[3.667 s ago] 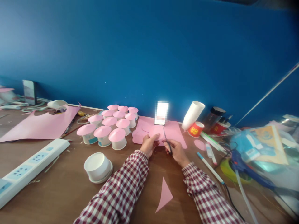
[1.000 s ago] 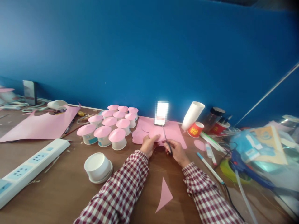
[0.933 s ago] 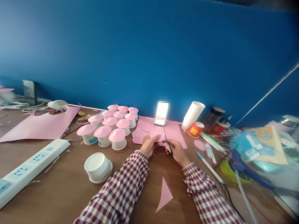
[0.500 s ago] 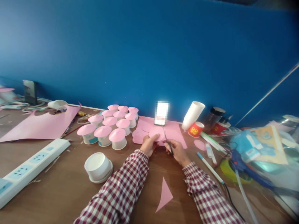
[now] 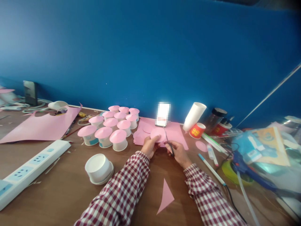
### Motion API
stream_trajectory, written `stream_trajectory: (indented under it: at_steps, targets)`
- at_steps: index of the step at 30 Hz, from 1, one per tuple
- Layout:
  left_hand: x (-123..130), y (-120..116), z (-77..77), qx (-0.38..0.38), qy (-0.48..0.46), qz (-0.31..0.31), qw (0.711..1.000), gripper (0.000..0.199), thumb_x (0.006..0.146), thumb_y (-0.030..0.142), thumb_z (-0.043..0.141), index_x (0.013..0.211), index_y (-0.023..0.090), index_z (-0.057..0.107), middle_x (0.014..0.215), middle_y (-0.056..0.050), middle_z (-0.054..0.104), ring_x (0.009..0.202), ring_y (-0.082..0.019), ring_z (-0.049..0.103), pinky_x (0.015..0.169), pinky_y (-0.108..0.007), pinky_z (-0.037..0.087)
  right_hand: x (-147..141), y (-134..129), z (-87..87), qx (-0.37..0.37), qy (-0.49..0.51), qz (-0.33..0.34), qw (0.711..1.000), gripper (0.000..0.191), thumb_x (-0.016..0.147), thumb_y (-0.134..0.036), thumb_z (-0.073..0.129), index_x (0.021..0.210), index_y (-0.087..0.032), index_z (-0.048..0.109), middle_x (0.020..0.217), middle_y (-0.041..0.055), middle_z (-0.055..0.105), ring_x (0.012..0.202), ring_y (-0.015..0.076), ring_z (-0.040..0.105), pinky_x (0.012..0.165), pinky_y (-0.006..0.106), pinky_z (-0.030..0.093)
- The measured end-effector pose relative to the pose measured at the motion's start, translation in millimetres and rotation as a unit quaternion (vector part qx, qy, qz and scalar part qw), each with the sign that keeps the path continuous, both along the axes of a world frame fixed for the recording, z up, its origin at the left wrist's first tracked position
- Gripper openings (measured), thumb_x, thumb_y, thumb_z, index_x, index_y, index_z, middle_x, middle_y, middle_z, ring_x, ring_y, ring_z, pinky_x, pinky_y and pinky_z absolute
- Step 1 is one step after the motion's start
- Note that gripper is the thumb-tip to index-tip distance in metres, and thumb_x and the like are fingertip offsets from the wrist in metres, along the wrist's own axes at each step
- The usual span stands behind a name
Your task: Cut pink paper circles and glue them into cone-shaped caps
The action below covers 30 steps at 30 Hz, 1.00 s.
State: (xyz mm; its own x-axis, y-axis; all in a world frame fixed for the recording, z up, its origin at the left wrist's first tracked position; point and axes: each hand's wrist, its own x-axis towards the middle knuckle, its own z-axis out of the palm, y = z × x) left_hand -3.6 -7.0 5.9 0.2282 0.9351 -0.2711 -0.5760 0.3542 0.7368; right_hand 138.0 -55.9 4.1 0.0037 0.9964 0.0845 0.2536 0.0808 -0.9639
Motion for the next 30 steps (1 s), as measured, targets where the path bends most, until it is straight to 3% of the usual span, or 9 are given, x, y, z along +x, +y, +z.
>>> stream_trajectory:
  at_steps: [30]
  targets:
    - [-0.1,0.5,0.8,-0.01,-0.018,0.019,1.0,0.021,0.063,0.017,0.074,0.075,0.008,0.06,0.062,-0.001,0.058,0.047,-0.005,0.052,0.041,-0.014,0.044,0.3,-0.5,3.7,0.002,-0.012,0.0,1.0,0.04,0.073,-0.046,0.063,0.093,-0.011,0.065,0.052,-0.0035,0.051,0.046,0.0094,0.048,0.045,0.022,0.042]
